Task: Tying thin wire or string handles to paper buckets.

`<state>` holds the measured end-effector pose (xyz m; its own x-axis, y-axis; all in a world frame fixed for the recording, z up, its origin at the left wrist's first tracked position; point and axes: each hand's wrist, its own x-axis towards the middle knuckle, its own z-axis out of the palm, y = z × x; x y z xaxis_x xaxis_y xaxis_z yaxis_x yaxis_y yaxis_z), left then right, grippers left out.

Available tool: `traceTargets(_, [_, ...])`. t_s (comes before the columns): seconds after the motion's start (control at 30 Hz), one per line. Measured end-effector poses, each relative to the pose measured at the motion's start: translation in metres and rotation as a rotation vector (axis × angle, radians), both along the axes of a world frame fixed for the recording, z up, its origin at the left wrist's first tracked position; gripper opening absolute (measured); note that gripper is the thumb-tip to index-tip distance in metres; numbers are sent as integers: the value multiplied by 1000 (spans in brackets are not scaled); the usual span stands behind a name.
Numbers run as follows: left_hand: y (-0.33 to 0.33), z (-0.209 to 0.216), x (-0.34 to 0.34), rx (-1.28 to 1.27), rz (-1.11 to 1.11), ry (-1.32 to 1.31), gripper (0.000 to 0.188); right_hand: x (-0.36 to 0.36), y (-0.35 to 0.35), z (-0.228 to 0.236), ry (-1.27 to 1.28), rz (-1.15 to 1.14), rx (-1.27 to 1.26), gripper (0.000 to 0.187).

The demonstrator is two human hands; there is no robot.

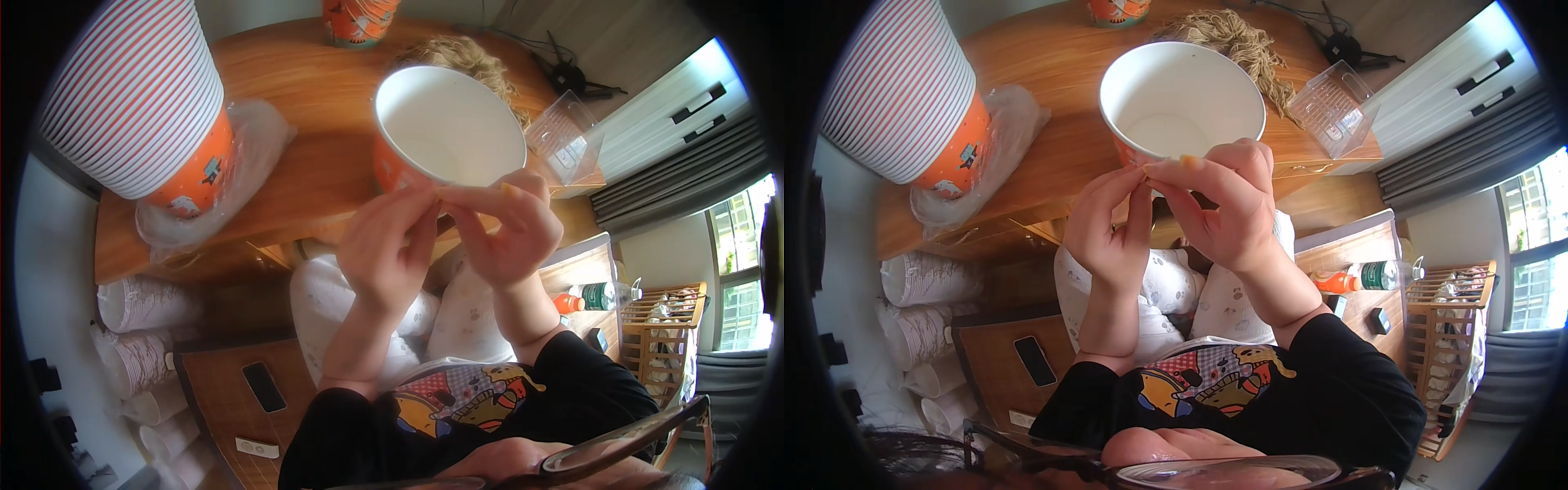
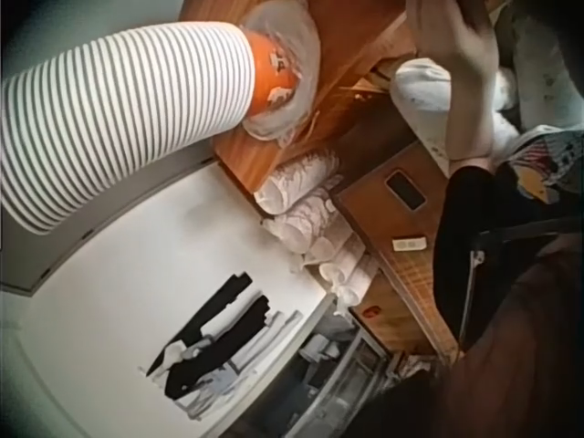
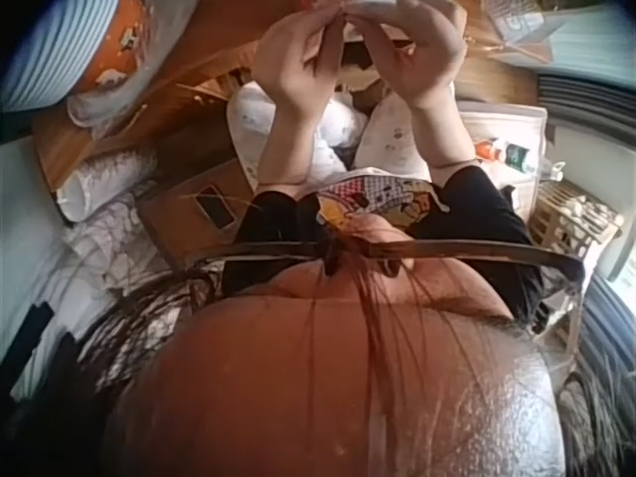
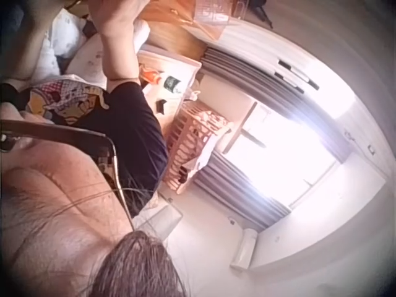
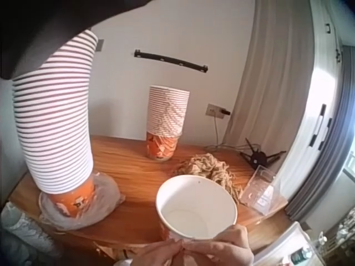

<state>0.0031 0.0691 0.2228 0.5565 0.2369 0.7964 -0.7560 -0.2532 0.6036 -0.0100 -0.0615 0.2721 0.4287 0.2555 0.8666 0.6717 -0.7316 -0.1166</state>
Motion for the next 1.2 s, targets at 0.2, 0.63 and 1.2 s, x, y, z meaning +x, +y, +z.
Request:
traceTargets(0.2, [2, 1, 3, 43, 4, -64, 23, 9, -6, 2, -71, 101, -40, 61])
traceTargets(0.63, [-1, 5, -2, -143, -219, 207, 10, 1, -12, -4, -48, 91, 36, 58])
traceTargets(1.2, [1, 11, -8, 12, -129, 91, 18, 0, -6, -3, 25, 39, 82, 47])
